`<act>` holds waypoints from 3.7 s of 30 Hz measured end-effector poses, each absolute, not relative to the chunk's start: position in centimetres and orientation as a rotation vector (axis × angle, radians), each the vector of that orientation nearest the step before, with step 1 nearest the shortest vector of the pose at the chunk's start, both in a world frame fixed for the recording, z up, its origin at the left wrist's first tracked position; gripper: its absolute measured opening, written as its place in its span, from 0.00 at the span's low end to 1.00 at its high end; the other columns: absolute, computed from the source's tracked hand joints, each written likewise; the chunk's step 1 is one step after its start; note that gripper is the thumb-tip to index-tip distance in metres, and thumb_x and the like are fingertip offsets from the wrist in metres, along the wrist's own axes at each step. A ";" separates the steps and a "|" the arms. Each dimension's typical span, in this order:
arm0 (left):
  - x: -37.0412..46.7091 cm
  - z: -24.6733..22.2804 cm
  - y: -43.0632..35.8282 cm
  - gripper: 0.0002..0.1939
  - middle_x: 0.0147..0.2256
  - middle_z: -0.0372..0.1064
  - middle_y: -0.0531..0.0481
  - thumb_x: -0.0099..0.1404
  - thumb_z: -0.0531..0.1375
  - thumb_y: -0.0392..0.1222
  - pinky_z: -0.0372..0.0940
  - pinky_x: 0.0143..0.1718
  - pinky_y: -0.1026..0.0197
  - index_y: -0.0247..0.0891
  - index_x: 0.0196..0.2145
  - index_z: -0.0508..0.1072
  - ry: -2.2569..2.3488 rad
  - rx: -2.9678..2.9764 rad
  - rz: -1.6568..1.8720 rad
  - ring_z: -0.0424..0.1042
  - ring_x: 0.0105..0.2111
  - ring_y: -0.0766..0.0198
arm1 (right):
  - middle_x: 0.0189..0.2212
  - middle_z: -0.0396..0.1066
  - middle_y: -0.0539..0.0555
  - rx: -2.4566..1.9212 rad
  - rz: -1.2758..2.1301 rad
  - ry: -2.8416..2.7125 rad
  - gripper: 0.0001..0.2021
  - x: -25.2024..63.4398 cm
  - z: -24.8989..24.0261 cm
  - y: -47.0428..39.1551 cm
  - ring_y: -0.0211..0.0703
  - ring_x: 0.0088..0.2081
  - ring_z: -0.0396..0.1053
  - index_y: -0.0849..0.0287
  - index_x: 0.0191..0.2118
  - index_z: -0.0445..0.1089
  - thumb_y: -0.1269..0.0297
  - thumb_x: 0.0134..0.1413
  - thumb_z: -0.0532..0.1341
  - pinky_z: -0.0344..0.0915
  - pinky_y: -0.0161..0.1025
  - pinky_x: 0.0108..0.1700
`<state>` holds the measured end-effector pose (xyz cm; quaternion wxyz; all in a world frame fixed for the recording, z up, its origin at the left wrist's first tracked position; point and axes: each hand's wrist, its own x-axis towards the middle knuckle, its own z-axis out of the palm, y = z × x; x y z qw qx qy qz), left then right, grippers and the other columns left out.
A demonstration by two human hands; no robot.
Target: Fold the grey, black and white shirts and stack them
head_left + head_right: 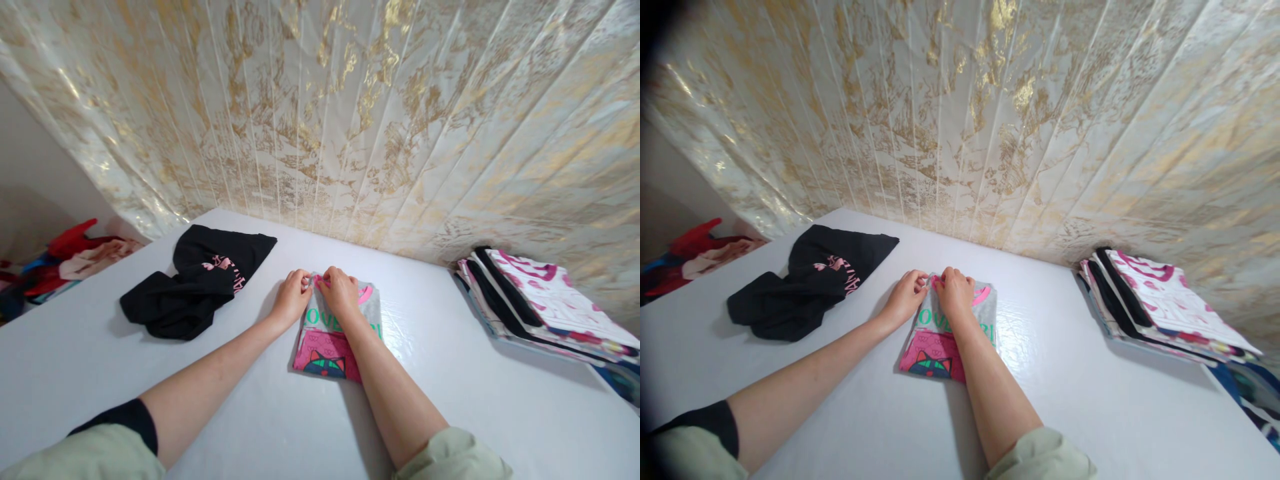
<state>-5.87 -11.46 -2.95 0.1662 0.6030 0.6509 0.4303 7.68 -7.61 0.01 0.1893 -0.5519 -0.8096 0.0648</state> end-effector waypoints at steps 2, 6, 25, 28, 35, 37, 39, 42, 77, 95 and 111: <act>-5.8 -2.8 -11.6 0.12 0.33 0.67 0.53 0.58 0.59 0.28 0.66 0.39 0.63 0.39 0.40 0.68 1.876 1.763 1.192 0.70 0.32 0.66 | 0.38 0.74 0.54 -1.583 0.145 -2.285 0.08 7.9 0.2 -7.6 0.46 0.43 0.69 0.57 0.38 0.69 0.59 0.60 0.58 0.52 0.43 0.47; -5.6 -2.5 -12.0 0.10 0.33 0.69 0.53 0.60 0.60 0.31 0.65 0.40 0.62 0.40 0.40 0.68 1.903 1.841 1.123 0.71 0.34 0.65 | 0.40 0.74 0.54 -1.549 0.252 -2.314 0.10 8.6 0.4 -7.4 0.47 0.45 0.68 0.55 0.40 0.71 0.55 0.59 0.59 0.53 0.42 0.46; -5.5 1.6 -20.4 0.17 0.28 0.71 0.58 0.61 0.57 0.40 0.62 0.35 0.64 0.42 0.49 0.66 1.754 1.794 0.629 0.71 0.29 0.64 | 0.39 0.73 0.54 -1.524 0.152 -2.294 0.09 8.2 -0.9 -7.3 0.46 0.44 0.66 0.55 0.39 0.70 0.58 0.63 0.56 0.52 0.41 0.47; -5.2 1.3 -21.7 0.19 0.34 0.72 0.55 0.60 0.57 0.39 0.62 0.36 0.64 0.42 0.50 0.67 1.718 1.741 0.794 0.69 0.30 0.65 | 0.40 0.73 0.54 -1.518 0.149 -2.284 0.08 8.3 -0.8 -7.4 0.46 0.44 0.66 0.54 0.39 0.70 0.58 0.62 0.57 0.52 0.42 0.48; -4.9 1.0 -24.0 0.23 0.28 0.64 0.57 0.60 0.57 0.42 0.55 0.24 0.67 0.40 0.53 0.66 1.499 1.511 0.767 0.60 0.22 0.69 | 0.40 0.73 0.53 -1.515 0.160 -2.273 0.08 8.3 -0.6 -7.5 0.46 0.45 0.66 0.55 0.39 0.70 0.59 0.62 0.57 0.52 0.42 0.48; -5.0 1.0 -24.4 0.22 0.27 0.64 0.57 0.61 0.56 0.42 0.54 0.24 0.67 0.40 0.54 0.65 1.491 1.527 0.771 0.59 0.22 0.68 | 0.40 0.73 0.53 -1.507 0.157 -2.275 0.08 8.3 -0.7 -7.5 0.46 0.45 0.66 0.55 0.39 0.70 0.59 0.63 0.57 0.52 0.42 0.48; -5.2 0.8 -24.5 0.20 0.26 0.64 0.57 0.62 0.56 0.43 0.53 0.24 0.67 0.39 0.52 0.65 1.503 1.536 0.780 0.60 0.22 0.68 | 0.40 0.73 0.53 -1.504 0.150 -2.276 0.08 8.3 -0.8 -7.5 0.46 0.45 0.66 0.55 0.40 0.70 0.59 0.63 0.56 0.52 0.42 0.48; -5.3 0.6 -24.3 0.16 0.25 0.64 0.58 0.62 0.55 0.44 0.53 0.25 0.66 0.39 0.48 0.65 1.545 1.553 0.756 0.61 0.23 0.67 | 0.40 0.73 0.54 -1.510 0.142 -2.277 0.08 8.3 -1.0 -7.5 0.47 0.45 0.66 0.55 0.40 0.70 0.59 0.63 0.56 0.52 0.42 0.48; -4.8 1.6 -23.7 0.18 0.21 0.57 0.64 0.58 0.58 0.48 0.48 0.14 0.70 0.40 0.44 0.60 1.474 1.210 0.777 0.56 0.13 0.74 | 0.41 0.73 0.54 -1.524 0.138 -2.288 0.08 8.3 -0.5 -7.7 0.47 0.45 0.66 0.55 0.41 0.70 0.60 0.63 0.56 0.53 0.42 0.48; -4.7 2.3 -23.8 0.20 0.20 0.59 0.63 0.61 0.57 0.49 0.49 0.15 0.69 0.38 0.48 0.62 1.404 1.254 0.718 0.54 0.13 0.74 | 0.40 0.73 0.55 -1.530 0.131 -2.282 0.08 8.3 -0.6 -7.7 0.47 0.44 0.66 0.55 0.40 0.70 0.60 0.63 0.55 0.53 0.42 0.47; -4.8 2.3 -23.7 0.23 0.19 0.52 0.67 0.57 0.62 0.48 0.43 0.16 0.70 0.40 0.47 0.60 1.334 1.061 0.824 0.48 0.14 0.75 | 0.39 0.73 0.53 -1.512 0.109 -2.270 0.08 8.3 -0.9 -7.5 0.47 0.44 0.67 0.55 0.39 0.70 0.60 0.63 0.56 0.53 0.41 0.46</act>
